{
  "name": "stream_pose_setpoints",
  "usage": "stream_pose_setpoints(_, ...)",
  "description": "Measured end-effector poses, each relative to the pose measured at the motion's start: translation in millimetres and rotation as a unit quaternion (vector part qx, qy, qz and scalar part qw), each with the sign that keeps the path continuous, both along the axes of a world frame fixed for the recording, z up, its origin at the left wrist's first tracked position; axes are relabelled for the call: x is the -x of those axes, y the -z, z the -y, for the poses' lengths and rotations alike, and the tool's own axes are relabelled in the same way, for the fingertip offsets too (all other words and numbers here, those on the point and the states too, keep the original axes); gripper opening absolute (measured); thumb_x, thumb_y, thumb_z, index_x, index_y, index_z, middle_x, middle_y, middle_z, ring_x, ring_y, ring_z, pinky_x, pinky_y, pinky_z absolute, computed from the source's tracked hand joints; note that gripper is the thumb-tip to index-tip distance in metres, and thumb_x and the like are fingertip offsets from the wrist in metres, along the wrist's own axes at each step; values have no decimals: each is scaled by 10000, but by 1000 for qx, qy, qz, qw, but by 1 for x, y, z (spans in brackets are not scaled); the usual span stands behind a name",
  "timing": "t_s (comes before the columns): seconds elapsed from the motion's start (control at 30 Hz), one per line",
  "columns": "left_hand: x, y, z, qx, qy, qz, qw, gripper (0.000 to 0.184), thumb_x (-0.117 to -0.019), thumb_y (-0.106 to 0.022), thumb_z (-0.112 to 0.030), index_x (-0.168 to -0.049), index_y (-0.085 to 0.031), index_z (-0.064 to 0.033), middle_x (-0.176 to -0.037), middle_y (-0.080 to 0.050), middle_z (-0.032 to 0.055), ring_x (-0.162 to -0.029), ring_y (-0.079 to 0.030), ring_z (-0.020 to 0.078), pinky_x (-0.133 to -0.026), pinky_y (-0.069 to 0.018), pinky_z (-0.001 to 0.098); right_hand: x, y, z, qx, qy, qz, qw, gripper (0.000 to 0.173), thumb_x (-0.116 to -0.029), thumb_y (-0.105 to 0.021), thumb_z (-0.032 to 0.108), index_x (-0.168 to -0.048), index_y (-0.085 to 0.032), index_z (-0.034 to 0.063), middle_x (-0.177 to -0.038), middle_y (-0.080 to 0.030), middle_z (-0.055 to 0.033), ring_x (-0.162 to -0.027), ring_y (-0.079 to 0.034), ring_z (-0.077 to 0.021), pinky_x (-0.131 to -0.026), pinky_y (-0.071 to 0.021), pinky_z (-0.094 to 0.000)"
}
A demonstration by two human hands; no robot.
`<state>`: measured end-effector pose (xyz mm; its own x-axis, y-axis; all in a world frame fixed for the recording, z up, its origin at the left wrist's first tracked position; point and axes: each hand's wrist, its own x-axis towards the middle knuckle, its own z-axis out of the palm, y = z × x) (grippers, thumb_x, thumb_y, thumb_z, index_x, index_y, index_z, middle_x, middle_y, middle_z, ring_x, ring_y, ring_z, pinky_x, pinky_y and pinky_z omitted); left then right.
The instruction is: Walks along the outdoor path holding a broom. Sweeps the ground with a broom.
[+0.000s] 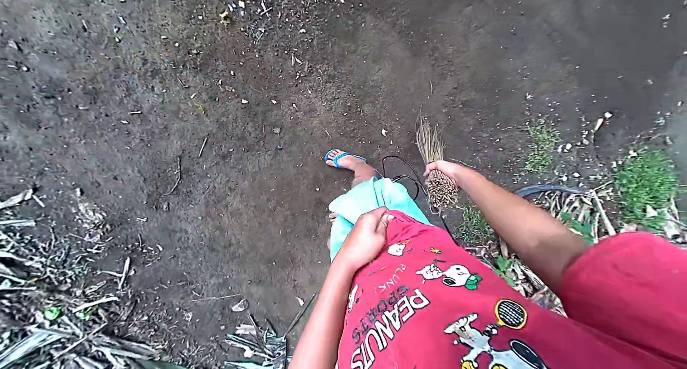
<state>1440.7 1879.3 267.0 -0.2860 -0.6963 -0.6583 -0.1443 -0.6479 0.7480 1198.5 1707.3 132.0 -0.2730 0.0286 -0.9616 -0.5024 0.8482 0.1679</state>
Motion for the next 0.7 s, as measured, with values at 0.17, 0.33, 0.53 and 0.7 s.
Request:
stream_pose_setpoints(0.17, -9, 2, -10, -130, -94, -311, 937, 302, -1090, -375, -117, -1012, -661, -59, -823, -690, -49, -762, -661, 23, -741, -576, 243, 46, 8, -22, -1, -22, 13, 1000, 146, -963, -574, 206, -1062, -576, 99, -818, -582, -53, -652, -577, -138, -601, -517, -304)
stream_pose_setpoints(0.33, -1, 69, -11, -217, -214, -204, 930, 260, -1096, -410, -114, -1088, -648, -9, -849, -695, 3, -762, -667, 60, -747, -579, 269, 62, -3, -18, -56, -112, 22, 992, 106, -1005, -516, 200, -1033, -560, 107, -805, -569, -23, -623, -548, -116, -603, -508, -292)
stream_pose_setpoints(0.53, 20, 105, -32, -48, -243, 224, 943, 391, -940, -698, -345, -1213, -650, -70, -897, -711, 50, -749, -673, 183, -743, -564, 430, 45, -3, 9, -35, -83, 52, 995, 76, -983, -527, 161, -1034, -529, 103, -780, -550, -44, -607, -555, -124, -557, -507, -281)
stream_pose_setpoints(0.7, 12, 115, -74, -78, -314, 59, 944, 462, -933, -706, -196, -1307, -562, 35, -1136, -646, 155, -905, -661, 169, -820, -564, 329, -78, -9, 7, -74, -84, 155, 982, 169, -1017, -454, 215, -917, -537, 108, -703, -541, -32, -560, -544, -118, -521, -496, -279)
